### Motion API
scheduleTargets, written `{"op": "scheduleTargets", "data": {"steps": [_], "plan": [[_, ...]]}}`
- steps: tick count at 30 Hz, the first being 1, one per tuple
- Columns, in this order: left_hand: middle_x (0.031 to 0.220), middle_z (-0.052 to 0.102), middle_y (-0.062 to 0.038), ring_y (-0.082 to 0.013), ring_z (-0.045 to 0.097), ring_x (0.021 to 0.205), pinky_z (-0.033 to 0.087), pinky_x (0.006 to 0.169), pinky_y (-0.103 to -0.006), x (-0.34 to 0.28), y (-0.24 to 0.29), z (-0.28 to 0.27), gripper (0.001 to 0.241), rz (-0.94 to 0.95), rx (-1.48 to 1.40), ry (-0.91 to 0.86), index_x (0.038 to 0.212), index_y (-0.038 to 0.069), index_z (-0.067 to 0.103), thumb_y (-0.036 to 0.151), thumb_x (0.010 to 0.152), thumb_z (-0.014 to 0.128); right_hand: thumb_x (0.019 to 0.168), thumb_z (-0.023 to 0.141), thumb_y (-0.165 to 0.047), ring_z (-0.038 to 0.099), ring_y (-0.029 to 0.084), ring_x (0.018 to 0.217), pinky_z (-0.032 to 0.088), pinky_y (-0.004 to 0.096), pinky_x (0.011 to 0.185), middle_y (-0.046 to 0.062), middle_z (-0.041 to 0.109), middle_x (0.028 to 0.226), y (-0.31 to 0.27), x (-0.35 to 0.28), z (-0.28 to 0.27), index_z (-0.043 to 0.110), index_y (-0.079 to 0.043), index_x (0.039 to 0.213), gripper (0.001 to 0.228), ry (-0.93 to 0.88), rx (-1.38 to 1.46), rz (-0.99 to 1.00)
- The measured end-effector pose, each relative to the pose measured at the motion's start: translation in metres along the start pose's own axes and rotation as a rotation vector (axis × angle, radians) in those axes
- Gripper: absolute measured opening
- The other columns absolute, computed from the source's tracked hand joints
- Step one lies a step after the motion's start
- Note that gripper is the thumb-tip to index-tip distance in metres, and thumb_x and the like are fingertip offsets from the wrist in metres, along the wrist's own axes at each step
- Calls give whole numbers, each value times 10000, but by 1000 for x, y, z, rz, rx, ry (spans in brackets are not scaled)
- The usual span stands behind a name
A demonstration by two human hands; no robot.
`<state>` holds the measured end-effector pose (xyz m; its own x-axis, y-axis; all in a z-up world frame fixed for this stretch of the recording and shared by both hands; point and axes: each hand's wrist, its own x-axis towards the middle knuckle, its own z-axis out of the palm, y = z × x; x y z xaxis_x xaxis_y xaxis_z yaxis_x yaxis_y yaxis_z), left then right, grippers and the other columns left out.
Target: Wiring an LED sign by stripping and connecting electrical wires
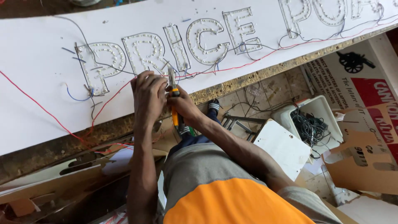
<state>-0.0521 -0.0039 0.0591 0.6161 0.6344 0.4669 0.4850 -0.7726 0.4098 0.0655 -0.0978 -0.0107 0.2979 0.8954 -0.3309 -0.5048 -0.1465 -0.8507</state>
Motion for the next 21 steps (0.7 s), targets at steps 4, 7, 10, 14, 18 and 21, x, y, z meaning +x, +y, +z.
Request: {"op": "scheduleTargets", "data": {"steps": [4,7,10,14,18,21], "plan": [[1040,747,-10,-287,635,1373,400,1096,-487,2,-2,5,36,30,56,-9,1075,178,773,172,1060,805,820,688,133,638,259,807,573,408,697,133,619,937,6,4,-11,693,4,1326,523,-31,54,35],[924,675,18,-281,681,1198,436,1019,-469,6,-3,12,77,19,79,108,1044,177,745,172,1088,808,880,722,110,640,268,840,516,417,698,177,641,974,-18,-6,-6,699,17,1402,531,-58,126,88],[857,541,46,-265,639,1028,451,922,-458,10,0,9,92,-24,93,199,1062,193,706,181,1086,794,837,730,142,693,273,866,562,400,726,185,673,1007,-59,-25,-7,687,15,1417,595,-103,154,89],[827,489,47,-263,601,962,451,893,-449,3,1,9,91,-53,3,162,1056,152,731,187,1134,763,939,762,65,794,366,892,694,484,778,255,736,1091,-93,-47,-26,621,77,1482,561,-262,217,241],[798,472,33,-270,600,927,471,923,-456,6,10,12,125,9,-108,177,1006,128,743,140,1130,734,904,843,46,805,367,949,701,479,782,296,687,1115,-139,-75,-18,358,155,1693,932,-162,132,279],[799,474,28,-295,605,928,495,946,-461,3,-8,32,94,5,-130,274,1018,138,743,152,1111,754,892,797,123,814,343,987,694,443,839,277,759,1172,-111,-50,-57,536,62,1655,809,-270,74,259]]}}
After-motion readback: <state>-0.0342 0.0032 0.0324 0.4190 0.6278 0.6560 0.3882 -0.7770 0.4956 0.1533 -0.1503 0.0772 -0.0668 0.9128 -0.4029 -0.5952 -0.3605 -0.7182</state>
